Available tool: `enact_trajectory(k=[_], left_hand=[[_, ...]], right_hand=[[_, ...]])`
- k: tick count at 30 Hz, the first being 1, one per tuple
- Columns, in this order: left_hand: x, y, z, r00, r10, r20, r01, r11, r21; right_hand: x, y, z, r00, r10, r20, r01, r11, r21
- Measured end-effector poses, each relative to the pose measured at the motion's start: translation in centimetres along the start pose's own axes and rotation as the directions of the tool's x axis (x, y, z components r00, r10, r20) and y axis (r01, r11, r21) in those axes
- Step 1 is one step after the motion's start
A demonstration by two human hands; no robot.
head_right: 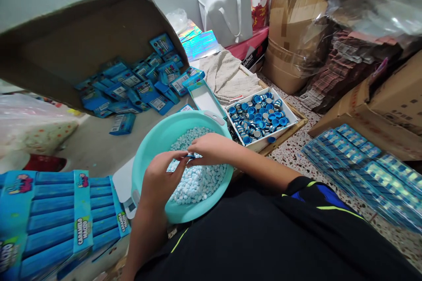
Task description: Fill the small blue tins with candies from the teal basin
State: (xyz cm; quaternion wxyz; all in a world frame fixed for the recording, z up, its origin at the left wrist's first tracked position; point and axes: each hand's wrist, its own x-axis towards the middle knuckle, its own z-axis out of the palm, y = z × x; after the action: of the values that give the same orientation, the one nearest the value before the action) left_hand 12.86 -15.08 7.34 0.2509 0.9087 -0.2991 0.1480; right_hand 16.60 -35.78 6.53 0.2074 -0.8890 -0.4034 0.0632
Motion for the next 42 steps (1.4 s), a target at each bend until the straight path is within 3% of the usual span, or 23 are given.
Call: enact_trajectory(k=[7, 17, 23, 35, 42], left_hand=[[0.17, 0.09, -0.03, 0.998, 0.063, 0.005, -0.062, 0.998, -0.013], [0.27, 0.06, -0.25, 0.999, -0.002, 0.033, 0.002, 1.0, 0.009], [0.1, -0.01, -0.32, 0.994, -0.062, 0.095, 0.061, 0.998, 0.019], [-0.07, -0.09, -0.08, 0.994, -0.059, 0.089, 0.057, 0.998, 0.03], [0.06, 0.26, -0.4, 0.99, -0.122, 0.071, 0.12, 0.992, 0.033]], right_hand=[[0.1, 0.01, 0.25, 1.0, -0.002, 0.009, 0.003, 1.0, -0.014], [0.27, 0.36, 0.81, 0.999, -0.035, -0.009, 0.035, 0.999, 0.003], [0.24, 0.11, 0.72, 0.999, -0.025, 0.039, 0.027, 0.998, -0.048], [-0.03, -0.04, 0.47, 0.999, -0.022, 0.047, 0.024, 0.999, -0.046], [-0.17, -0.26, 0.21, 0.999, -0.005, 0.035, 0.007, 1.0, -0.031]])
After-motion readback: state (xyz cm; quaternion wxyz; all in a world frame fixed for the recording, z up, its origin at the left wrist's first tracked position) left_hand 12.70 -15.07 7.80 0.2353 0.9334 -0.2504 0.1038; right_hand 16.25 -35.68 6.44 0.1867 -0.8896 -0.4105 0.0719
